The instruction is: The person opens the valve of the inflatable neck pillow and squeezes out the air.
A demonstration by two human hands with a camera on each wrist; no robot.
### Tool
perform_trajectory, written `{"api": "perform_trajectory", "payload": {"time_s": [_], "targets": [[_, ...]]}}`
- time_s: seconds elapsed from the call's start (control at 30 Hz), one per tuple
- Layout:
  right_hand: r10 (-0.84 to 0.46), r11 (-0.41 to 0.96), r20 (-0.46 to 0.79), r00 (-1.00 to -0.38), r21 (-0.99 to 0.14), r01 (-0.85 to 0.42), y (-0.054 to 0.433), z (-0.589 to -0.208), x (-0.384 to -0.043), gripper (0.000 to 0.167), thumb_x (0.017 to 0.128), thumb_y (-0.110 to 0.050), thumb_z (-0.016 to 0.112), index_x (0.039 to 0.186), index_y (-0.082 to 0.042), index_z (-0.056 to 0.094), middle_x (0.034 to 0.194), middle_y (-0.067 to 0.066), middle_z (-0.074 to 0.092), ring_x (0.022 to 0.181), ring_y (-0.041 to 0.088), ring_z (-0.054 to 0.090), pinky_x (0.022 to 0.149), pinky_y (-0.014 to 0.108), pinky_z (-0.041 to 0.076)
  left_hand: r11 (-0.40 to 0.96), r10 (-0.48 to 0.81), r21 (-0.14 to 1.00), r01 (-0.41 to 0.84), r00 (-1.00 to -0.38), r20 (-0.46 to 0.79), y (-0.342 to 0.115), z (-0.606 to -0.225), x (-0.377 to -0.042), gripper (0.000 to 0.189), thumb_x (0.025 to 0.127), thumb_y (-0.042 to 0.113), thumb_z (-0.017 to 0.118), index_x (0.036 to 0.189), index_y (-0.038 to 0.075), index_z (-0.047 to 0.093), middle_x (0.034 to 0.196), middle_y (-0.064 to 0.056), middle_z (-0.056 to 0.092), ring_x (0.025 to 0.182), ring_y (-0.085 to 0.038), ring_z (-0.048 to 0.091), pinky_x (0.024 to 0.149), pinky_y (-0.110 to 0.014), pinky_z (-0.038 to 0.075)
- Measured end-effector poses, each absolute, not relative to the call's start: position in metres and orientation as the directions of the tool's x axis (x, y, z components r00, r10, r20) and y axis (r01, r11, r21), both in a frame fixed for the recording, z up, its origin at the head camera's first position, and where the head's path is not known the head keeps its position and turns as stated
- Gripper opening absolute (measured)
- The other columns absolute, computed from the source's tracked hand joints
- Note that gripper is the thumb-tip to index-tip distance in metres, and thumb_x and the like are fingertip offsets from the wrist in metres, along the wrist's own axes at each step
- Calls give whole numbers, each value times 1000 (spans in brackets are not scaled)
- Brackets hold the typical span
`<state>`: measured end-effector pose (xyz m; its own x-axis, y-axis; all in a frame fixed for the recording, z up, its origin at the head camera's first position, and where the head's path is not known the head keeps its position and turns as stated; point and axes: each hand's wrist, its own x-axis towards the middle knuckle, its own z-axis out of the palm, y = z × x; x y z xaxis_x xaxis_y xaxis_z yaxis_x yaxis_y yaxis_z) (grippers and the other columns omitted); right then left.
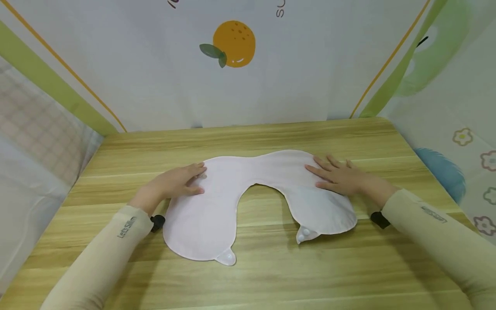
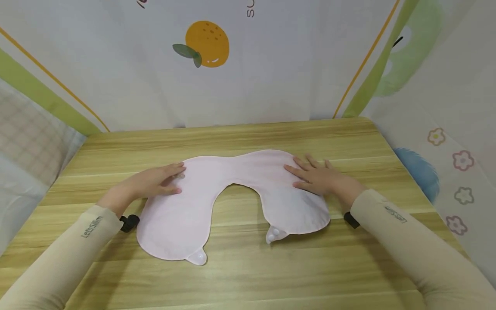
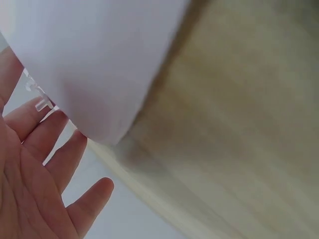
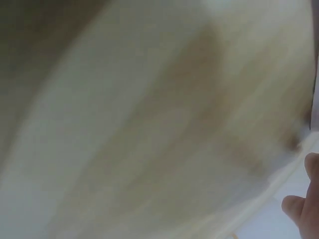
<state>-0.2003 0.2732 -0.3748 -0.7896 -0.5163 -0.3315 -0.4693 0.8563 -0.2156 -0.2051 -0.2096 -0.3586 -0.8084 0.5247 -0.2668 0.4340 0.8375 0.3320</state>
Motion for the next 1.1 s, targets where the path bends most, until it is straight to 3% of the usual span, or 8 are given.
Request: {"api": "perform_trajectory", "payload": {"time_s": [0.37, 0.53, 0.87, 1.1], "targets": [[-556, 824, -213, -804, -267, -499, 277, -368, -193, 61, 104, -48, 43, 159, -35, 19, 169, 10, 5, 153, 46, 0, 108, 82, 6, 805, 577, 318, 500, -786, -223, -200, -354, -206, 70, 97, 31, 63, 152, -2, 34, 160, -23, 28, 150, -42, 23, 122, -56, 21], [-594, 798, -178, -784, -256, -546, 273, -363, -183, 59, 106, -37, 44, 160, -29, 20, 168, 14, 6, 152, 47, 3, 107, 83, 10, 780, 613, 313, 542, -762, -208, -188, -354, -207, 69, 97, 30, 63, 151, -3, 36, 158, -23, 32, 148, -40, 28, 121, -54, 24], [-559, 823, -189, -808, -251, -510, 283, -371, -165, 54, 107, -34, 41, 158, -30, 25, 168, 11, 13, 153, 45, 7, 108, 81, 12, 785, 606, 326, 528, -763, -224, -197, -358, -202, 68, 97, 29, 63, 151, -2, 37, 160, -21, 30, 148, -42, 27, 121, -56, 24], [-541, 836, -214, -814, -249, -490, 291, -372, -159, 59, 104, -38, 49, 158, -27, 27, 167, 14, 14, 151, 47, 9, 106, 83, 13, 800, 585, 323, 505, -777, -234, -208, -357, -198, 67, 97, 30, 64, 151, -1, 38, 160, -22, 30, 147, -44, 28, 120, -58, 25]]}}
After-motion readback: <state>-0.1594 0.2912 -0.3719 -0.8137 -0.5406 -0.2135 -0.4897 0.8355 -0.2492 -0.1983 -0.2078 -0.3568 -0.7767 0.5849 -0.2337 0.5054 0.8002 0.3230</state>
